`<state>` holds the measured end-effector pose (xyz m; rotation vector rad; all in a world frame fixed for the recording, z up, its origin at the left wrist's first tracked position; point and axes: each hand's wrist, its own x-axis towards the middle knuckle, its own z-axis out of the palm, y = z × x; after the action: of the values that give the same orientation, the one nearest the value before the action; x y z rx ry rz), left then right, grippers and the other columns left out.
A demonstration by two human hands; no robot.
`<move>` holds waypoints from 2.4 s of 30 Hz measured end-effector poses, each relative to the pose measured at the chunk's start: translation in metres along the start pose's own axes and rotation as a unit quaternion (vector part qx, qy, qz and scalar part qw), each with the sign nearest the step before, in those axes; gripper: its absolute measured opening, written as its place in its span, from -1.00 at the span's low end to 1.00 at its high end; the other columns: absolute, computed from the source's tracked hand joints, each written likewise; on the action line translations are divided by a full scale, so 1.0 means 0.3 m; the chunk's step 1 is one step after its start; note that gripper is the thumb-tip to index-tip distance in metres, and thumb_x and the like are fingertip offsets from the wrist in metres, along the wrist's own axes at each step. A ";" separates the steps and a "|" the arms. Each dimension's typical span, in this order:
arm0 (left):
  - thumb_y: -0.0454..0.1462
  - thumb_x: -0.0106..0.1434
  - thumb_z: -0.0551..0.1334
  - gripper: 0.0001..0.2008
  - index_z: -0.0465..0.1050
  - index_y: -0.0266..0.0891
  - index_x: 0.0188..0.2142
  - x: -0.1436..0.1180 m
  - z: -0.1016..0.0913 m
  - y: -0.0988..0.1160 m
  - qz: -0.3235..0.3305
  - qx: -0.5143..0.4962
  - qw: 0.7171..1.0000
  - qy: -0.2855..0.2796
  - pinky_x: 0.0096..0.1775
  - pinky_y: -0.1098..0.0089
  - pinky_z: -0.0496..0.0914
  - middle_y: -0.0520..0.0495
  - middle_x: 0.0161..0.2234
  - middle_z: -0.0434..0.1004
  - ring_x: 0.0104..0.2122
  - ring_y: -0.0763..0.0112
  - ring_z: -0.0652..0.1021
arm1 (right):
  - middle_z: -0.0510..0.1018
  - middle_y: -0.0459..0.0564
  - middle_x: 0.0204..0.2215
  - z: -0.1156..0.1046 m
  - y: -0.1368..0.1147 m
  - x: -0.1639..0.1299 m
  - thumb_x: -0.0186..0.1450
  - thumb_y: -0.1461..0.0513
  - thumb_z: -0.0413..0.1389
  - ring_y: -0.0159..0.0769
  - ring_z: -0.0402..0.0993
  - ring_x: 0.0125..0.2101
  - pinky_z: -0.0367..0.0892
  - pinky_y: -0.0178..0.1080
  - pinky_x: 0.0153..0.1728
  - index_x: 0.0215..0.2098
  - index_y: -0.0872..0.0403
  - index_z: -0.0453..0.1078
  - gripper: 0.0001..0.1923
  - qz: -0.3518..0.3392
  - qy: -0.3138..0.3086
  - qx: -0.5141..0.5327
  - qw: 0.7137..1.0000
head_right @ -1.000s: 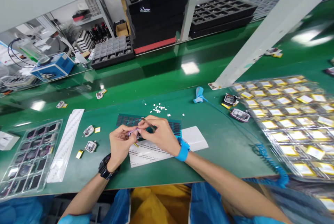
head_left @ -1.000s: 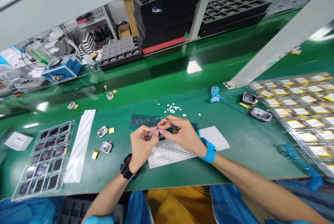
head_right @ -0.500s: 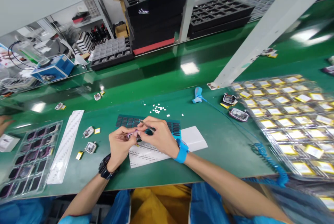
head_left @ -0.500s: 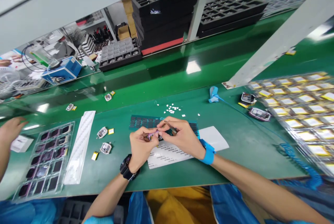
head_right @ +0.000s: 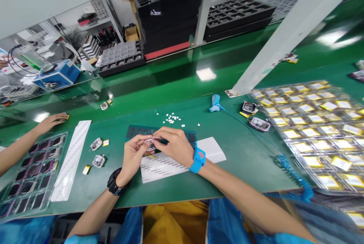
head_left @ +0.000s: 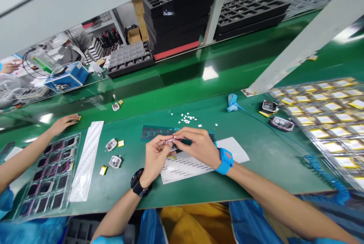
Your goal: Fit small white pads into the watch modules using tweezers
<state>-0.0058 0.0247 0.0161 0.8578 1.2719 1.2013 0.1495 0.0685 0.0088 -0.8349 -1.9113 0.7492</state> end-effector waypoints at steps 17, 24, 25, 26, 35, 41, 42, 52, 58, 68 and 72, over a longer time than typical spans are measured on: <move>-0.26 0.28 0.19 -0.86 0.55 -0.14 -0.25 0.019 -0.039 0.010 0.245 0.319 0.914 0.047 -0.06 0.25 0.40 -0.14 -0.23 0.59 -0.14 0.22 0.52 | 0.56 0.05 -0.45 -0.135 0.044 -0.002 0.38 -0.21 -0.29 -0.32 0.48 -0.47 0.41 -0.24 -0.44 -0.62 0.06 0.40 -0.24 0.148 -0.035 0.072 0.986; -0.02 0.26 0.20 -0.71 0.29 -0.18 -0.23 0.030 -0.051 0.025 0.103 0.129 0.985 0.048 -0.42 0.40 0.39 -0.06 -0.37 0.60 -0.48 0.39 0.54 | 0.61 0.00 -0.51 -0.217 0.094 -0.116 0.16 -0.11 0.21 -0.27 0.58 -0.45 0.42 -0.27 -0.43 -0.44 0.09 0.43 -0.57 0.293 -0.156 0.192 0.924; 0.01 0.24 0.22 -0.67 0.26 -0.18 -0.24 0.032 -0.044 0.024 0.056 0.066 0.996 0.001 -0.46 0.42 0.38 -0.03 -0.41 0.59 -0.51 0.41 0.55 | 0.63 0.01 -0.49 -0.218 0.099 -0.126 0.14 -0.06 0.25 -0.24 0.59 -0.42 0.43 -0.26 -0.41 -0.41 0.10 0.44 -0.61 0.299 -0.154 0.194 0.921; 0.02 0.20 0.24 -0.64 0.25 -0.18 -0.26 0.032 -0.034 0.020 0.013 0.011 0.999 -0.039 -0.46 0.42 0.40 -0.02 -0.43 0.59 -0.50 0.40 0.57 | 0.64 0.01 -0.48 -0.216 0.104 -0.131 0.13 -0.03 0.27 -0.23 0.60 -0.41 0.44 -0.25 -0.40 -0.41 0.10 0.45 -0.64 0.303 -0.145 0.193 0.922; -0.14 0.19 0.31 -0.77 0.36 -0.23 -0.29 0.047 0.022 -0.068 -0.143 -0.134 0.978 -0.069 0.03 0.22 0.38 -0.13 -0.31 0.65 -0.16 0.27 0.63 | 0.61 0.00 -0.46 -0.192 0.167 -0.089 0.16 0.02 0.21 -0.25 0.55 -0.46 0.40 -0.25 -0.48 -0.48 0.08 0.51 -0.71 0.269 -0.034 0.074 0.960; -0.22 0.26 0.25 -0.87 0.37 -0.23 -0.27 0.059 0.018 -0.077 -0.170 -0.154 0.973 -0.041 0.12 0.16 0.32 -0.15 -0.29 0.66 -0.14 0.29 0.63 | 0.65 0.04 -0.38 -0.181 0.165 -0.099 0.17 0.00 0.20 -0.21 0.57 -0.43 0.42 -0.22 -0.41 -0.42 0.09 0.50 -0.69 0.254 -0.020 0.078 0.964; -0.21 0.26 0.25 -0.86 0.37 -0.23 -0.27 0.059 0.018 -0.076 -0.170 -0.155 0.972 -0.041 0.13 0.15 0.32 -0.16 -0.28 0.66 -0.13 0.28 0.63 | 0.65 0.03 -0.38 -0.177 0.163 -0.102 0.18 0.01 0.20 -0.21 0.57 -0.43 0.42 -0.21 -0.41 -0.41 0.09 0.51 -0.70 0.253 -0.021 0.074 0.964; -0.18 0.24 0.28 -0.83 0.35 -0.19 -0.25 0.061 0.026 -0.085 -0.177 -0.172 0.969 -0.013 0.14 0.14 0.31 -0.16 -0.19 0.66 -0.08 0.26 0.61 | 0.67 0.04 -0.40 -0.161 0.177 -0.100 0.22 -0.04 0.17 -0.15 0.61 -0.35 0.46 -0.16 -0.33 -0.41 0.07 0.51 -0.65 0.263 -0.035 0.055 0.963; -0.20 0.26 0.26 -0.84 0.31 -0.17 -0.23 0.065 0.023 -0.080 -0.193 -0.174 0.966 -0.012 0.12 0.18 0.33 -0.14 -0.20 0.66 -0.09 0.28 0.62 | 0.67 0.04 -0.42 -0.194 0.197 -0.095 0.03 -0.16 0.28 -0.12 0.63 -0.26 0.48 -0.07 -0.16 -0.46 0.07 0.39 -0.52 0.323 -0.034 0.198 0.925; -0.12 0.22 0.26 -0.63 0.29 -0.14 -0.02 0.043 0.018 -0.018 -0.126 -0.138 0.979 -0.079 -0.26 0.36 0.48 -0.11 -0.25 0.65 -0.29 0.31 0.65 | 0.64 0.02 -0.44 -0.166 0.020 -0.005 0.14 -0.09 0.26 -0.17 0.62 -0.38 0.49 -0.18 -0.38 -0.40 0.05 0.38 -0.60 0.228 -0.005 0.158 0.961; -0.09 0.15 0.33 -0.63 0.37 -0.19 -0.11 0.031 0.022 -0.011 -0.135 -0.152 0.977 -0.071 -0.27 0.38 0.50 -0.08 -0.23 0.62 -0.33 0.34 0.65 | 0.64 -0.02 -0.44 -0.106 -0.020 0.021 0.23 -0.01 0.22 -0.22 0.62 -0.37 0.51 -0.20 -0.33 -0.39 0.05 0.41 -0.70 0.153 -0.025 0.155 0.976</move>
<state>0.0003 0.0340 0.0116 0.5175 1.0183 1.0622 0.1742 0.0752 0.0297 -0.9279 -1.6660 1.2302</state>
